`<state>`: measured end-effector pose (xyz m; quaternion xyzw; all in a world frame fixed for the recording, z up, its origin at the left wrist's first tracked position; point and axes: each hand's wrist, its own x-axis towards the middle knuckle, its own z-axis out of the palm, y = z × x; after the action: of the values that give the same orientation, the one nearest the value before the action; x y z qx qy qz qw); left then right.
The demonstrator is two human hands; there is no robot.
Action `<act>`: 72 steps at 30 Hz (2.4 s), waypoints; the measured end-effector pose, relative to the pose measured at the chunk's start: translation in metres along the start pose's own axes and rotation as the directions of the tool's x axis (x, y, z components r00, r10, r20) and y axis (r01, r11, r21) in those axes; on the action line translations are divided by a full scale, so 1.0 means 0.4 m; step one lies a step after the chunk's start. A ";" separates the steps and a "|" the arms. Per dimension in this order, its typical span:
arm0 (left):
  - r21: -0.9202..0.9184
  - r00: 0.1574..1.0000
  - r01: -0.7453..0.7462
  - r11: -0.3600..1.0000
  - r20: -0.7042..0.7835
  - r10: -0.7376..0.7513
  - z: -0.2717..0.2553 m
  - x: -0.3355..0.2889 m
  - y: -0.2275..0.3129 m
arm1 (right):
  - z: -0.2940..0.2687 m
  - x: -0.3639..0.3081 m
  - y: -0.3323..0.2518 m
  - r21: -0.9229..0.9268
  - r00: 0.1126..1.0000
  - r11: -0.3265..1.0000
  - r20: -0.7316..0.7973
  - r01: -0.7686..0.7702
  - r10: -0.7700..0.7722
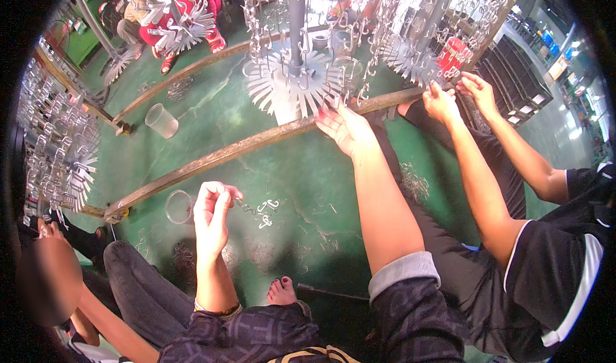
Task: The person assembles small metal hooks and wires onto a larger metal fixture. They pick up the small hooks from the floor, link them together, and then hang the assembled chains onto the radial slots of a central metal frame.
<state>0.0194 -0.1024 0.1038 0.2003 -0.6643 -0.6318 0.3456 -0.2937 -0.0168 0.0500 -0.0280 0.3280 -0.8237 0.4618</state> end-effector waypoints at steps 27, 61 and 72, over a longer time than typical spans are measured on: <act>0.031 0.979 -0.158 0.987 0.138 0.153 0.068 0.038 0.121 | 0.367 -0.304 -0.179 -0.790 0.090 -0.302 0.408 0.533 -0.908; 0.271 0.822 -0.569 0.776 0.149 0.550 0.315 0.341 0.347 | 0.426 -0.415 -0.203 -0.612 0.433 0.187 0.281 0.768 -0.857; 0.444 0.819 -0.554 0.704 0.139 0.556 0.366 0.308 0.362 | 0.391 -0.449 -0.224 -0.605 0.445 0.196 0.294 0.772 -0.846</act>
<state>-0.1442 -0.0690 0.2761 0.0697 -0.8241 -0.3194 0.4626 -0.2028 0.0748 0.2692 -0.3156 0.5563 -0.7619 -0.1023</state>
